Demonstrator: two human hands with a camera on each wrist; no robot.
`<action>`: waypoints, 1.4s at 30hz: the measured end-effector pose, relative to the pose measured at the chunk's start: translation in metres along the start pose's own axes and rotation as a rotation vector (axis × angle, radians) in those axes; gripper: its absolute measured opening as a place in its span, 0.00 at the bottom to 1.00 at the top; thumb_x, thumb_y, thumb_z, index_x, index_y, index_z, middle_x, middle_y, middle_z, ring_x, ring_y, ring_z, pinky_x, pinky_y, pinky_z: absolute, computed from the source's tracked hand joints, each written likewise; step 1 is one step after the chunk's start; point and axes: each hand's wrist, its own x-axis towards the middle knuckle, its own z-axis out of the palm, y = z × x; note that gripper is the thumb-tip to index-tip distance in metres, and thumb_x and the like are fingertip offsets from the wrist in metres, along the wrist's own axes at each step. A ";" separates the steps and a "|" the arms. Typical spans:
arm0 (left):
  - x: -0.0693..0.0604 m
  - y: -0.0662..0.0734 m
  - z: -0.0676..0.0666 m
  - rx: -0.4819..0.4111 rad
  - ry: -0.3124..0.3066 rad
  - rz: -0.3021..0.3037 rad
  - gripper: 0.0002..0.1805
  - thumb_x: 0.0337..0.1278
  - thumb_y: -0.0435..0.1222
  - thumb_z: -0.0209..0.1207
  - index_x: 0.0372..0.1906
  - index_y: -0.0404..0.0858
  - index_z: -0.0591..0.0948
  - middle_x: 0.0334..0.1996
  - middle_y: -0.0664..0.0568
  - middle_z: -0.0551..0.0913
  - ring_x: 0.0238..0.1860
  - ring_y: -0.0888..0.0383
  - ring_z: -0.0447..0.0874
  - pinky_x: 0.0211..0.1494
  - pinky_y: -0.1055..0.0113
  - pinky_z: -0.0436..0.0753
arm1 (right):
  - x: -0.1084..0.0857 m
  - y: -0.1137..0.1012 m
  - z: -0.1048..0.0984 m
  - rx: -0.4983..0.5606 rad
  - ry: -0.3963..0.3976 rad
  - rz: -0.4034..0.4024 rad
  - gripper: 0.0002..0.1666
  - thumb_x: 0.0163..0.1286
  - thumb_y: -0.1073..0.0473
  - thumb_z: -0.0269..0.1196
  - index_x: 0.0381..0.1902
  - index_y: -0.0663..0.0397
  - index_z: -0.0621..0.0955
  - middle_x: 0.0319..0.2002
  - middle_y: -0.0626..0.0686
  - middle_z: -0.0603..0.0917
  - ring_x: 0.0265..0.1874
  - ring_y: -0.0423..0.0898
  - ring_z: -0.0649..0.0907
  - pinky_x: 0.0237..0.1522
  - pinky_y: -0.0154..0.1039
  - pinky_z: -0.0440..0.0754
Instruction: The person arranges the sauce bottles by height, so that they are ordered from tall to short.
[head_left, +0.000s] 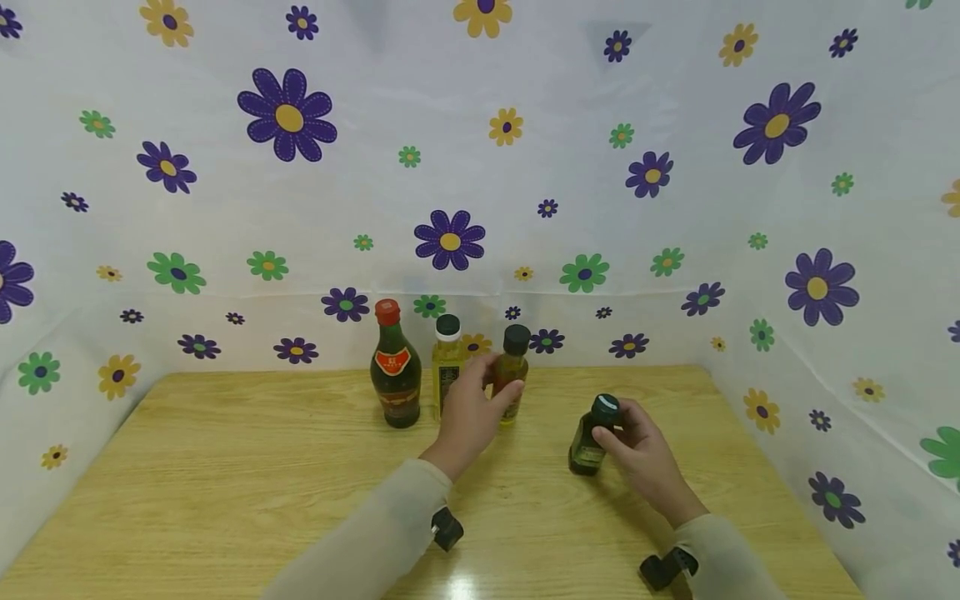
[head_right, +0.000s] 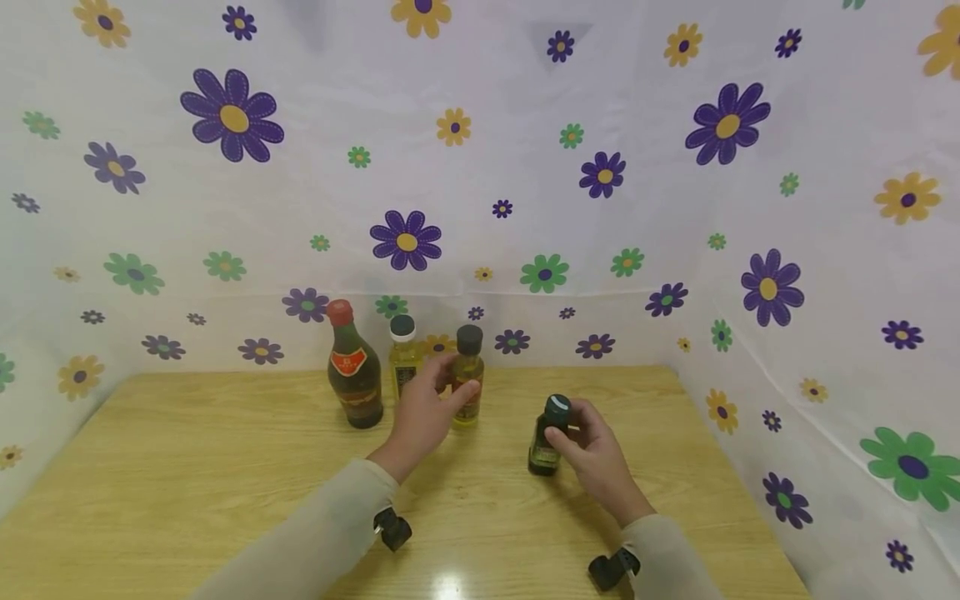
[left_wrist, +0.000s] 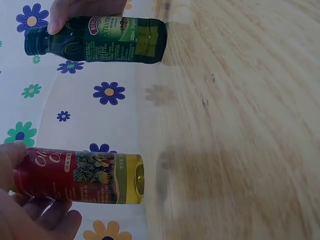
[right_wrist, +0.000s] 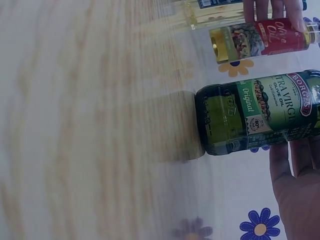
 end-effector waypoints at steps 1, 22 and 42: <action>0.000 -0.001 0.001 -0.006 -0.002 -0.003 0.24 0.69 0.47 0.66 0.65 0.47 0.77 0.54 0.55 0.81 0.56 0.56 0.82 0.63 0.51 0.81 | 0.000 0.000 0.000 0.000 -0.002 -0.002 0.20 0.78 0.64 0.61 0.63 0.65 0.72 0.52 0.55 0.80 0.49 0.39 0.84 0.50 0.31 0.84; 0.003 -0.009 0.006 0.021 -0.002 -0.064 0.26 0.71 0.46 0.64 0.68 0.45 0.74 0.57 0.51 0.83 0.57 0.54 0.83 0.59 0.56 0.84 | -0.003 0.002 0.001 0.034 -0.005 -0.032 0.19 0.78 0.66 0.60 0.62 0.66 0.71 0.52 0.50 0.80 0.50 0.39 0.84 0.51 0.31 0.84; 0.000 -0.010 0.008 0.016 0.017 -0.116 0.34 0.72 0.45 0.64 0.76 0.42 0.67 0.67 0.47 0.77 0.68 0.48 0.76 0.67 0.51 0.78 | -0.005 0.000 0.004 0.001 0.030 -0.039 0.17 0.78 0.66 0.60 0.61 0.65 0.73 0.52 0.46 0.81 0.51 0.37 0.84 0.51 0.30 0.83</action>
